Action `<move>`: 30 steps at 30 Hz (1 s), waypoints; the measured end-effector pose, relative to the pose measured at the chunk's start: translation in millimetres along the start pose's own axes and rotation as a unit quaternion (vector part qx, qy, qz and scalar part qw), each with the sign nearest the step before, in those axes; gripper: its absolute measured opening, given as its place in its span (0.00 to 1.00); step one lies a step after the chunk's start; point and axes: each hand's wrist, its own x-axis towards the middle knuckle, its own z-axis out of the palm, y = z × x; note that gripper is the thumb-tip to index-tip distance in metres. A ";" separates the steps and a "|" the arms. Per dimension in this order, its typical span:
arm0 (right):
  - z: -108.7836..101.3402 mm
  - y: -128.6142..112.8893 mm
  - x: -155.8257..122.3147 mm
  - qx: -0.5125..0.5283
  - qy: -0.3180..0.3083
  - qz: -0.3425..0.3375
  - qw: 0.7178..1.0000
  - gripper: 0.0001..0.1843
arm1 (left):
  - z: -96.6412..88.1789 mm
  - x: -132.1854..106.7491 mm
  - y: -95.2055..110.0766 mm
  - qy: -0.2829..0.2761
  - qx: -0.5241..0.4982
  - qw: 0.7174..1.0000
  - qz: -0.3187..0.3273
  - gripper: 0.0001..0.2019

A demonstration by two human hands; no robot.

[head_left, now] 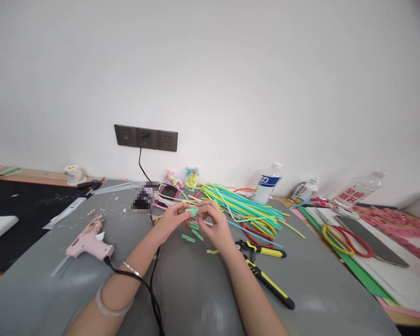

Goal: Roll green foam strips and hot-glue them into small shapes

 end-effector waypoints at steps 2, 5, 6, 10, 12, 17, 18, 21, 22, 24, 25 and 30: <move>0.4 1.6 0.2 0.032 0.010 0.019 0.999 0.04 | -0.7 1.4 -0.9 0.003 0.011 1.000 0.010 0.16; 1.5 3.5 0.1 0.070 0.017 0.038 0.997 0.02 | -0.1 2.7 -0.2 0.014 0.022 0.999 0.023 0.16; 2.1 3.9 -0.1 0.078 0.018 0.041 0.996 0.02 | 0.3 3.0 0.4 0.019 0.024 0.999 0.027 0.16; 4.6 5.3 -1.0 0.125 0.020 0.049 0.991 0.07 | 1.8 3.6 1.8 0.032 0.016 0.999 0.039 0.16; 5.2 5.7 -1.1 0.142 0.021 0.050 0.988 0.09 | 2.1 3.6 1.9 0.031 0.010 0.999 0.038 0.16; 3.6 4.7 -0.2 0.102 0.016 0.025 0.994 0.03 | 2.1 3.1 2.6 0.029 0.023 0.999 0.039 0.16; 3.2 4.1 -0.1 0.092 0.015 0.022 0.995 0.03 | 2.1 3.0 2.8 0.028 0.027 0.998 0.040 0.16; 3.0 2.0 -0.3 0.094 0.018 0.028 0.995 0.04 | 2.5 2.8 3.7 0.030 0.030 0.998 0.042 0.16; 3.4 1.4 -0.4 0.111 0.019 0.041 0.993 0.06 | 2.7 2.6 4.1 0.031 0.030 0.998 0.042 0.16; 4.6 0.7 -0.5 0.160 0.020 0.077 0.984 0.10 | 3.4 2.2 5.0 0.030 0.031 0.998 0.043 0.15; 5.5 0.6 -0.7 0.181 0.022 0.097 0.978 0.13 | 3.9 2.0 5.4 0.029 0.030 0.998 0.044 0.15; 12.9 2.8 -4.5 0.169 0.033 0.135 0.976 0.17 | 7.0 1.2 5.6 0.022 0.022 0.998 0.049 0.16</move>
